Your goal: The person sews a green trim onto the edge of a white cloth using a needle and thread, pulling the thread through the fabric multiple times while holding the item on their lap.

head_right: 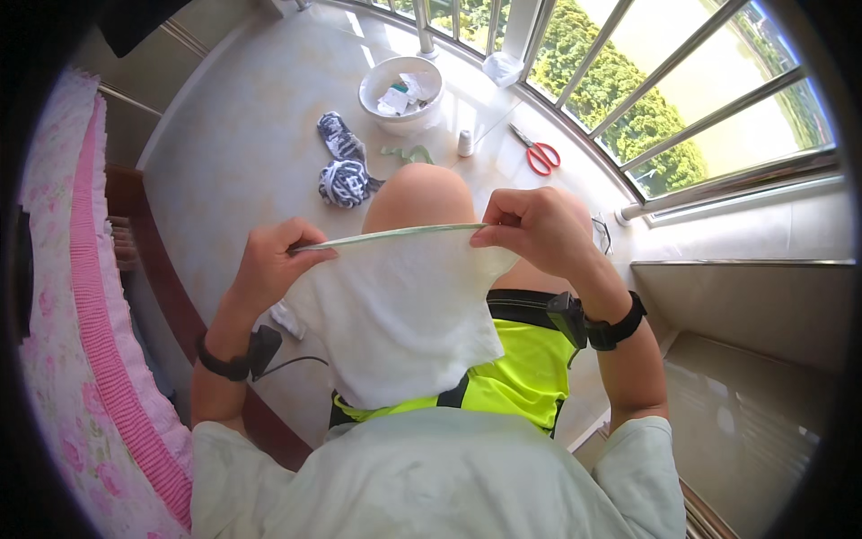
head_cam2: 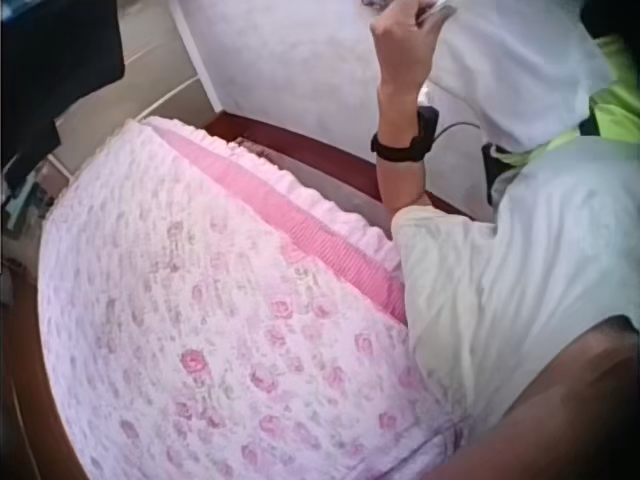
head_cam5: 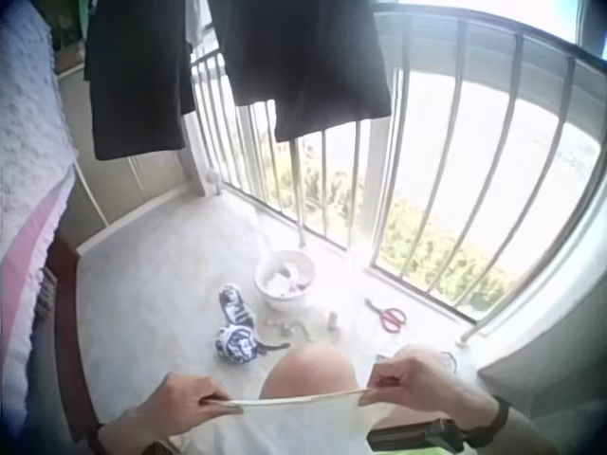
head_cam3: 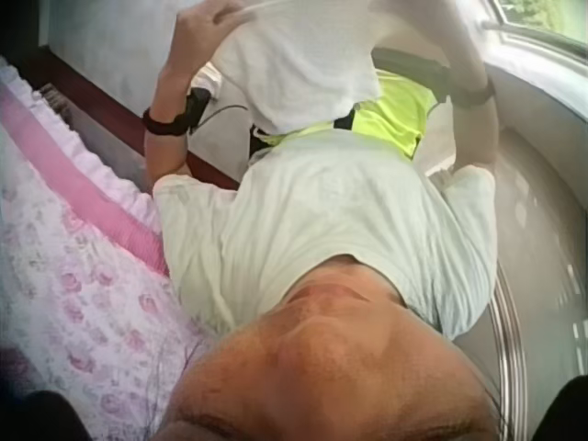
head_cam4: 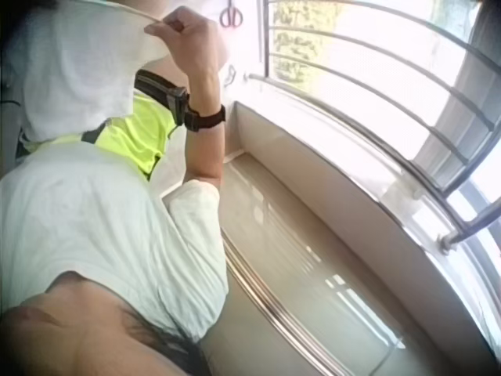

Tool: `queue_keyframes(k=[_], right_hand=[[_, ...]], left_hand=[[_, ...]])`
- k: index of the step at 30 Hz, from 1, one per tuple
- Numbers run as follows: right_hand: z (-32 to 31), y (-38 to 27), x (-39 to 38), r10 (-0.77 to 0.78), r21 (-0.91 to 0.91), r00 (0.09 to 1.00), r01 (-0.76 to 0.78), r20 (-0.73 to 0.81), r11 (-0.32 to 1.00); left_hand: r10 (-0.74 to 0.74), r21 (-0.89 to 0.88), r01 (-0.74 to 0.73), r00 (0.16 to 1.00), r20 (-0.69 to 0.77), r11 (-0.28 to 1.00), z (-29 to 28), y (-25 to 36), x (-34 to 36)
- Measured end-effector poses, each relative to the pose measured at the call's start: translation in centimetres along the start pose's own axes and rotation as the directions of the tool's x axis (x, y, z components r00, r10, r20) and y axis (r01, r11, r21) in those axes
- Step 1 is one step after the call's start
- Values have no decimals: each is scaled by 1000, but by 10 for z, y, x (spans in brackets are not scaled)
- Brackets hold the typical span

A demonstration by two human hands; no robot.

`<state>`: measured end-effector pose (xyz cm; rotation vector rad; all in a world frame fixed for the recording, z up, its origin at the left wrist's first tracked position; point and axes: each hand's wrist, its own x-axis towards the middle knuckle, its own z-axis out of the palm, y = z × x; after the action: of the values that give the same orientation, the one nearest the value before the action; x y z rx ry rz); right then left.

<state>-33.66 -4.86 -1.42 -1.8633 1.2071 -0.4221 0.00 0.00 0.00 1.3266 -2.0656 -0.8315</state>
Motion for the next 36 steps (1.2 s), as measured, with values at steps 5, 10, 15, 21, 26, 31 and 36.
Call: queue_keyframes(k=[5, 10, 15, 21, 26, 31, 36], right_hand=[[-6, -5, 26, 161, 4, 987, -161, 7, 987], [-10, -11, 37, 133, 3, 985, -134, 111, 991], [-9, -7, 42, 70, -86, 988, -58, 141, 995], [-8, -20, 41, 32, -56, 998, -28, 61, 998], [11, -43, 49, -392, -115, 919, 385, -46, 916], [18, -46, 51, -487, -226, 869, 458, -92, 860], [21, -45, 51, -495, -223, 861, 463, -115, 858]], left_hand=[[-221, -308, 271, 957, 186, 912, 13, -34, 32], [-184, -597, 414, 894, 408, 687, 14, -40, 49], [-159, -609, 413, 890, 427, 677, 8, -28, 61], [-232, -470, 421, 883, 408, 775, 8, -12, 61], [-154, -482, 264, 954, 256, 835, 15, -4, 62], [-126, -440, 201, 973, 195, 875, 19, -7, 62], [-43, -399, 76, 995, 93, 914, 21, -7, 60]])
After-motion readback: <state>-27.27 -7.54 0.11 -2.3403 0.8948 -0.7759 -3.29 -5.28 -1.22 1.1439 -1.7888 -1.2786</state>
